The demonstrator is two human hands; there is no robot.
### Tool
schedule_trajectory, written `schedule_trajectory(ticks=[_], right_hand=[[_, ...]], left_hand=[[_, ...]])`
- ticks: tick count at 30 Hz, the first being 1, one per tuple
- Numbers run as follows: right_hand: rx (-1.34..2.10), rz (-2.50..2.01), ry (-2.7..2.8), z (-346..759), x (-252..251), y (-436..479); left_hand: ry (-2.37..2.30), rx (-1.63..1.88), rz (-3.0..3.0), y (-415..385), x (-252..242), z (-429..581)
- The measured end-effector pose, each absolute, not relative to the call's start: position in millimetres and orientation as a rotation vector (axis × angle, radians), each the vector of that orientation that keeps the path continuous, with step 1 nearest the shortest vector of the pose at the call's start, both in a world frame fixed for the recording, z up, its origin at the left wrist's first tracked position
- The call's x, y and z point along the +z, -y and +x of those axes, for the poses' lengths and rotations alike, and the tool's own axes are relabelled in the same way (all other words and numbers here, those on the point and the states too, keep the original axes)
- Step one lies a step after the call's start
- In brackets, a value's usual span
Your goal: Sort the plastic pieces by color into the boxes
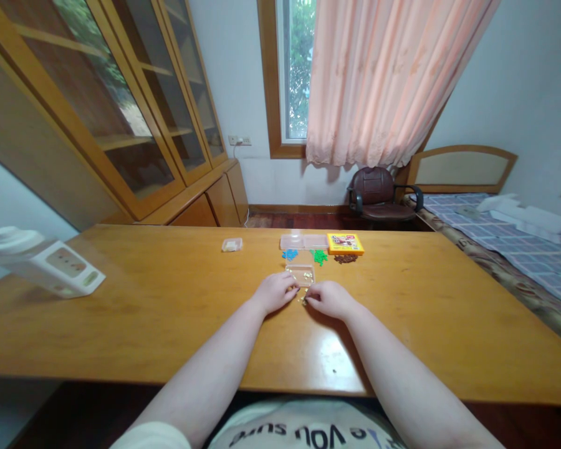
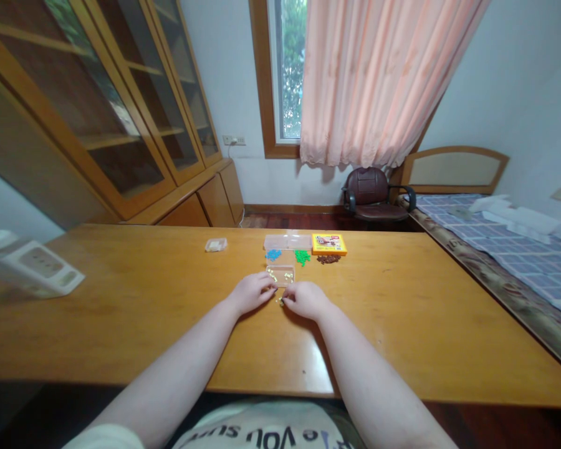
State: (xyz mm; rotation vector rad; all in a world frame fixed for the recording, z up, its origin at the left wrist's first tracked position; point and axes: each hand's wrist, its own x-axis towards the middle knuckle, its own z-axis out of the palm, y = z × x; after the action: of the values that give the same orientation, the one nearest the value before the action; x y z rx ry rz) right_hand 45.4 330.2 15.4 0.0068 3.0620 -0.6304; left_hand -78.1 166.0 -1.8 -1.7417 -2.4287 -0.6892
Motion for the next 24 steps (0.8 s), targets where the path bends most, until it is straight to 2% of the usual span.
schedule_trajectory(ticks=[4, 12, 24], right_hand=[[-0.602, -0.1, -3.066, 46.8, 15.3, -328.5], [-0.567, -0.119, -3.057, 47.4, 16.6, -327.2], [-0.473, -0.144, -3.067, 45.5, 14.8, -325.4]], left_hand=[[2.481, -0.768, -1.488, -165.6, -0.5, -81.6], [2.412, -0.687, -1.947, -159.9, -0.5, -79.8], [2.418, -0.527, -1.944, -162.0, 1.8, -76.5]])
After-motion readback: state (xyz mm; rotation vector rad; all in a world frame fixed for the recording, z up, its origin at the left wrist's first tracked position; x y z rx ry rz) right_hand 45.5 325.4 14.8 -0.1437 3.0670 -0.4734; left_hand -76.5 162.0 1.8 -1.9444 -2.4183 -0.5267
